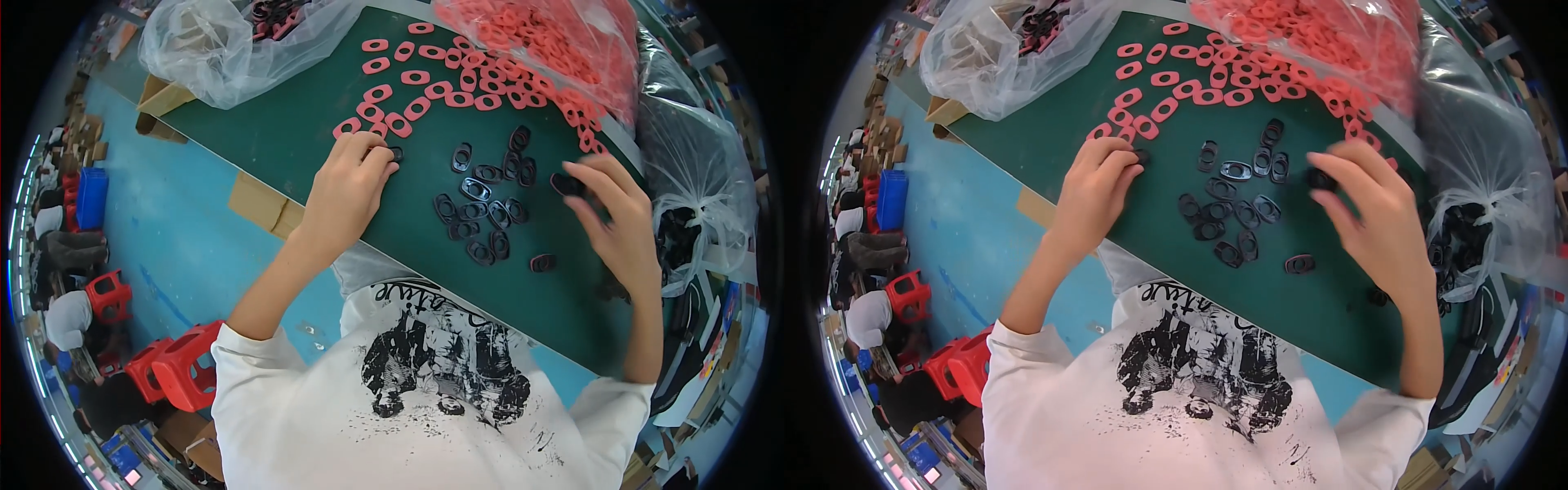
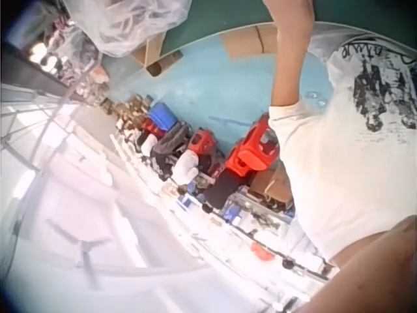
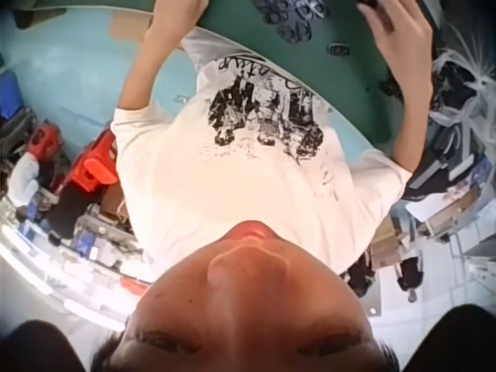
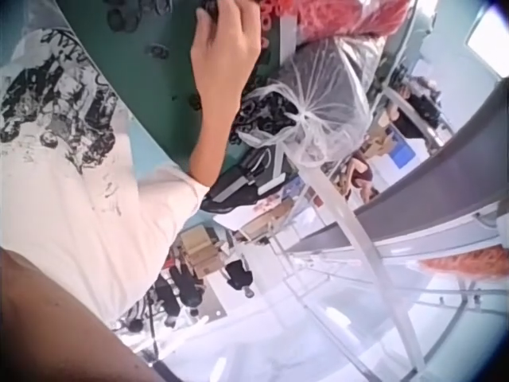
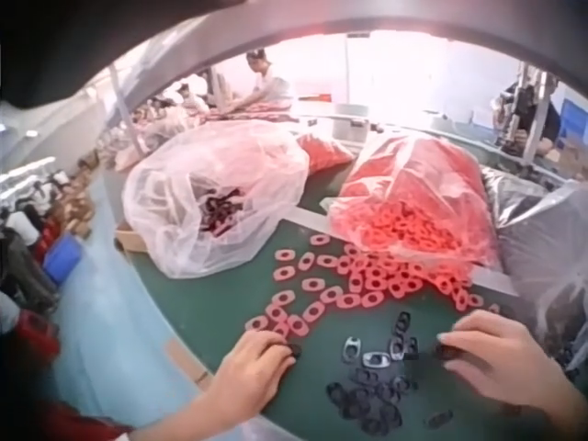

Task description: The person assembles small pink and black plastic components by hand.

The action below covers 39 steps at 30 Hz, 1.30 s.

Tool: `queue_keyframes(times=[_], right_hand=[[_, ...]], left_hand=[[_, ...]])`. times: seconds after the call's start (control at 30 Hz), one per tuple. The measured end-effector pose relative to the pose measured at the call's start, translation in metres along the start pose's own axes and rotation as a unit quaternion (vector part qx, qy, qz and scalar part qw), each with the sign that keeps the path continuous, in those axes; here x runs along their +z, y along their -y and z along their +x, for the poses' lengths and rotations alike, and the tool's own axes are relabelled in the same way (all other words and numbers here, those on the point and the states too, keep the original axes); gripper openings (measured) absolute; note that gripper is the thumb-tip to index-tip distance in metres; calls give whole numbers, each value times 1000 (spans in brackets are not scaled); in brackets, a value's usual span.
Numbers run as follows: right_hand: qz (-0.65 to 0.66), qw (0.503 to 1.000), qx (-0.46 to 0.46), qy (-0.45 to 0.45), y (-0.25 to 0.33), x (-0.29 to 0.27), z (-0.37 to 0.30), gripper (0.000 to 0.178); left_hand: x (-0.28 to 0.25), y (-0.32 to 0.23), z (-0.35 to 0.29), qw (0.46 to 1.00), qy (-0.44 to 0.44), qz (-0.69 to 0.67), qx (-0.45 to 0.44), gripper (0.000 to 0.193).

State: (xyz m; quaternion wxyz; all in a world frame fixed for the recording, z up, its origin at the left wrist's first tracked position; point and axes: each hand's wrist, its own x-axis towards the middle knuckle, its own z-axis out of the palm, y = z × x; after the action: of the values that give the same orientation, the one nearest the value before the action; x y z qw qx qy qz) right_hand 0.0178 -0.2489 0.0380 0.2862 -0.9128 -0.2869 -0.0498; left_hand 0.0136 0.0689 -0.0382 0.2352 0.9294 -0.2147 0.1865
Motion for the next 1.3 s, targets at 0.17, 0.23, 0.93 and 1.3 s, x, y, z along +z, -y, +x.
queue_keyframes(times=[0.17,0.23,0.93,1.3], right_hand=[[24,987,-160,6,7,50,88,31],[81,991,-99,37,11,77,111,29],[-50,998,-9,-24,47,136,115,23],[-120,992,20,36,55,137,119,18]], left_hand=[[6,-14,-4,998,-13,24,-50,14],[7,-18,-7,997,-19,30,-65,14],[-1,-6,-23,990,-39,-108,-77,28],[-20,13,-28,865,-6,-404,-298,23]])
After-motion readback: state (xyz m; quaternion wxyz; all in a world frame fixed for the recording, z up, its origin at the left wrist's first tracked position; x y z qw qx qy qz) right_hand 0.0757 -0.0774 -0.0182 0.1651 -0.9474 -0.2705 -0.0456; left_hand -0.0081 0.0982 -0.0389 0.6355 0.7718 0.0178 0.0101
